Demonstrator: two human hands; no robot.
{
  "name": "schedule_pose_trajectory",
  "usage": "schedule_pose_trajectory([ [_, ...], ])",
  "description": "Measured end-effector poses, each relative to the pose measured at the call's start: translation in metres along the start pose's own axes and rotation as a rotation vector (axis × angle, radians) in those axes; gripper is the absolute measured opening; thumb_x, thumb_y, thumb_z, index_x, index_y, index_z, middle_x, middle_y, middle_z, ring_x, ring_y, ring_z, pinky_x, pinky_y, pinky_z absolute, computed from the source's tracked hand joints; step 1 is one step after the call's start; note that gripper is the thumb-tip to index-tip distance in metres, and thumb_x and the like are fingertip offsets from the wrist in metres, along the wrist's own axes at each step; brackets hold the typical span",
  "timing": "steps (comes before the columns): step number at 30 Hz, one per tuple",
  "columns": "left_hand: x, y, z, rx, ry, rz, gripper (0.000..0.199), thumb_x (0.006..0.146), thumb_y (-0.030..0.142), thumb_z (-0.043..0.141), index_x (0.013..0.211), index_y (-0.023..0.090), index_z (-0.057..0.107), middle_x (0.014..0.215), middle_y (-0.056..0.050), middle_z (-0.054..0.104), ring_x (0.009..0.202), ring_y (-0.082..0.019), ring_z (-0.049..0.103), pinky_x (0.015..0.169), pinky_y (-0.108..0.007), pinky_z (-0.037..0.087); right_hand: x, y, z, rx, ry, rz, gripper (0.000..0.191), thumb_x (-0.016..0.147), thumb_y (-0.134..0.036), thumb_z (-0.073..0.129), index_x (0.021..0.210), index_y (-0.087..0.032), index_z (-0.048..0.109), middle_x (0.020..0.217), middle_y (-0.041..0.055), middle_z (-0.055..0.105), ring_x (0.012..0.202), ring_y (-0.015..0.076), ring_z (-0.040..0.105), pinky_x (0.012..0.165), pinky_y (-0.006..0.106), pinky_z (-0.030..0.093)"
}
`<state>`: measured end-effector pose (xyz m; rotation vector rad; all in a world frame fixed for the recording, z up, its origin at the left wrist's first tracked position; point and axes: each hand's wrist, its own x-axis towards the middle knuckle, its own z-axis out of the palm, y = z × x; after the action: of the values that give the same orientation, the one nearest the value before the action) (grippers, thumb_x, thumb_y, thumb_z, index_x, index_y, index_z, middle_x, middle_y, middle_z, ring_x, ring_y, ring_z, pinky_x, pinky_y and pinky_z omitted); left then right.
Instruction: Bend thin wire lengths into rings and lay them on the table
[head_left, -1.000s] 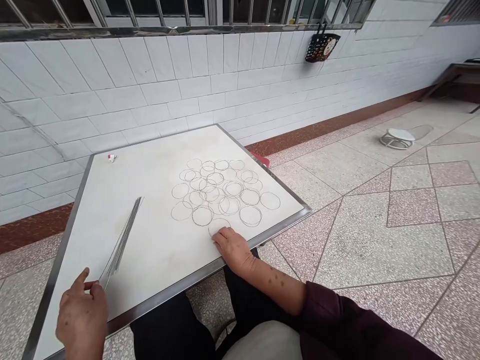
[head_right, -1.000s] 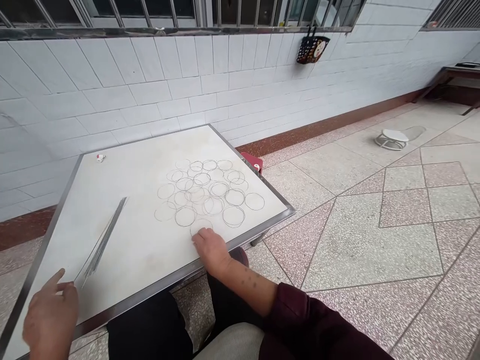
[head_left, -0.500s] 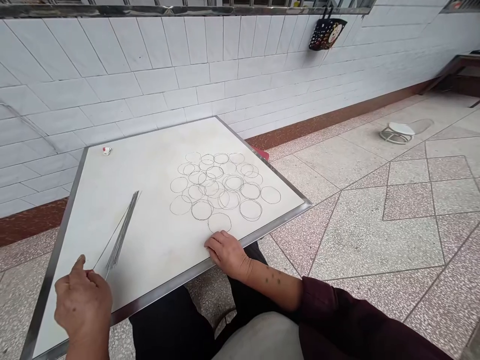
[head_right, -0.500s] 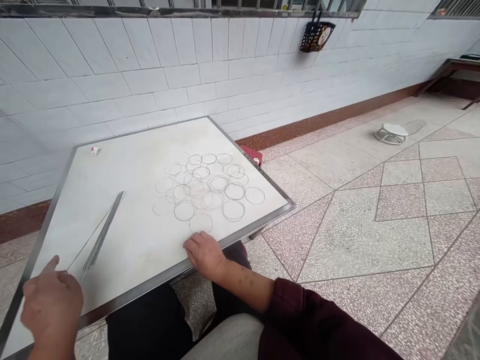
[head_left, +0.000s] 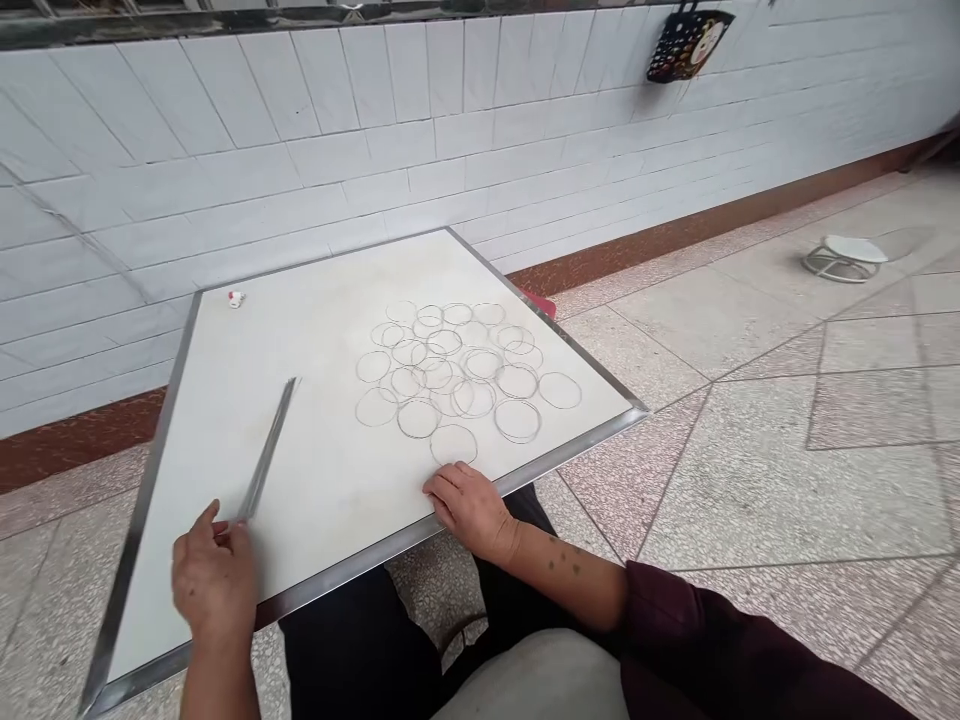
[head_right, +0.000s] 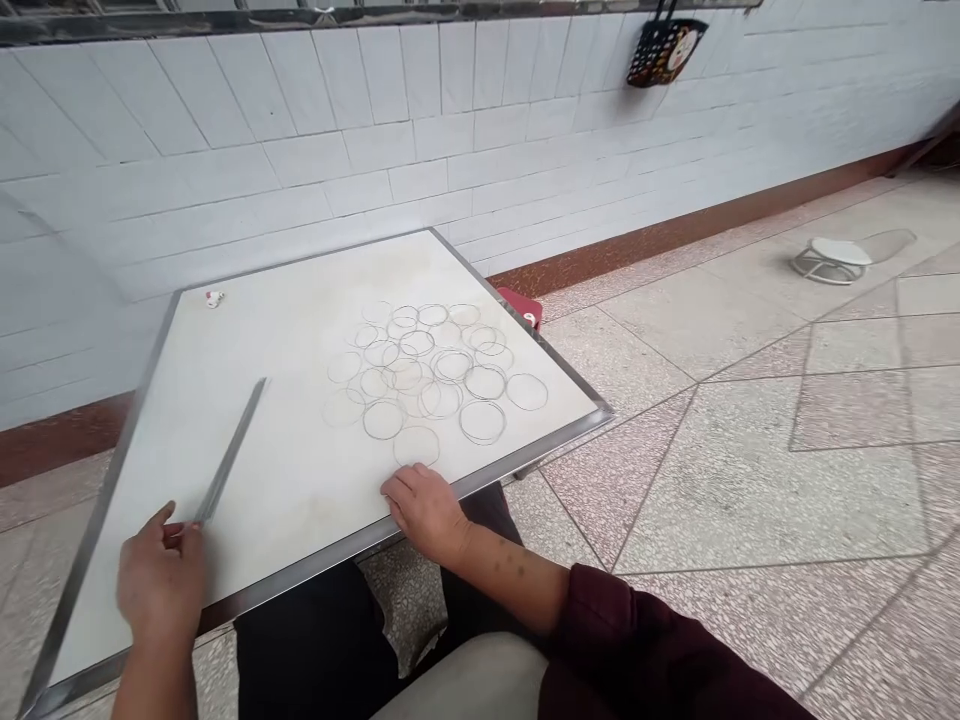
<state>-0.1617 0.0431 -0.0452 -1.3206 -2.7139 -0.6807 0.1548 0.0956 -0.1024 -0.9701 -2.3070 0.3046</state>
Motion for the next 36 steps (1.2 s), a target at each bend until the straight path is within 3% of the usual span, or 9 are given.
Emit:
schedule_pose_trajectory([
  [4, 0.001, -0.005, 0.002, -0.064, -0.009, -0.036, 0.048, 0.089, 0.028, 0.047, 0.133, 0.011, 0.055, 0.097, -0.011, 0.069, 0.094, -0.027, 0.064, 0.087, -0.041, 0.050, -0.005, 0.000, 0.004, 0.015, 0.037, 0.029, 0.016, 0.092, -0.011, 0.051, 0.101, -0.019, 0.062, 0.092, 0.0082, 0.061, 0.088, 0.0238, 0.053, 0.080, 0.039, 0.047],
  [12, -0.001, 0.004, -0.004, 0.019, 0.007, -0.067, 0.049, 0.091, 0.022, 0.041, 0.136, 0.007, 0.053, 0.110, -0.018, 0.065, 0.110, -0.032, 0.060, 0.095, -0.046, 0.046, -0.005, -0.001, 0.001, -0.002, 0.016, 0.025, 0.017, 0.093, -0.011, 0.050, 0.101, -0.018, 0.063, 0.093, 0.0087, 0.062, 0.086, 0.0239, 0.052, 0.078, 0.039, 0.047],
  [17, 0.000, 0.012, -0.009, 0.013, 0.024, -0.100, 0.051, 0.093, 0.025, 0.039, 0.139, 0.011, 0.051, 0.120, -0.021, 0.058, 0.101, -0.033, 0.062, 0.091, -0.053, 0.047, -0.004, -0.003, 0.002, -0.057, -0.023, 0.028, 0.016, 0.094, -0.012, 0.050, 0.102, -0.017, 0.063, 0.095, 0.0088, 0.063, 0.085, 0.0236, 0.050, 0.077, 0.039, 0.046],
  [24, 0.006, 0.013, -0.013, -0.024, 0.075, -0.057, 0.050, 0.093, 0.022, 0.034, 0.137, 0.008, 0.052, 0.086, -0.012, 0.063, 0.120, -0.033, 0.052, 0.097, -0.049, 0.048, -0.008, -0.002, 0.007, -0.077, -0.020, 0.008, 0.019, 0.091, -0.010, 0.052, 0.106, -0.016, 0.062, 0.097, 0.0094, 0.062, 0.087, 0.0230, 0.049, 0.078, 0.038, 0.045],
  [28, 0.004, 0.015, -0.014, -0.018, 0.028, -0.004, 0.048, 0.093, 0.030, 0.037, 0.132, 0.009, 0.056, 0.087, -0.014, 0.064, 0.120, -0.036, 0.051, 0.094, -0.053, 0.048, -0.009, -0.002, 0.007, -0.069, -0.007, 0.005, 0.018, 0.091, -0.011, 0.054, 0.106, -0.016, 0.062, 0.098, 0.0094, 0.063, 0.086, 0.0230, 0.050, 0.078, 0.039, 0.046],
  [32, -0.007, 0.024, -0.012, -0.058, 0.080, 0.022, 0.048, 0.091, 0.038, 0.047, 0.130, 0.011, 0.059, 0.095, -0.014, 0.063, 0.112, -0.035, 0.057, 0.088, -0.051, 0.050, -0.006, 0.016, -0.010, 0.072, -0.011, -0.097, 0.014, 0.095, -0.014, 0.054, 0.103, -0.019, 0.063, 0.096, 0.0072, 0.063, 0.087, 0.0194, 0.054, 0.078, 0.033, 0.050],
  [36, -0.025, 0.042, 0.003, -0.233, 0.083, 0.165, 0.040, 0.089, 0.032, 0.053, 0.123, 0.016, 0.064, 0.097, -0.009, 0.064, 0.088, -0.025, 0.063, 0.081, -0.042, 0.053, 0.001, 0.048, -0.043, 0.073, 0.105, 0.070, 0.013, 0.094, -0.014, 0.056, 0.101, -0.019, 0.065, 0.099, 0.0089, 0.062, 0.093, 0.0217, 0.055, 0.080, 0.034, 0.051],
])
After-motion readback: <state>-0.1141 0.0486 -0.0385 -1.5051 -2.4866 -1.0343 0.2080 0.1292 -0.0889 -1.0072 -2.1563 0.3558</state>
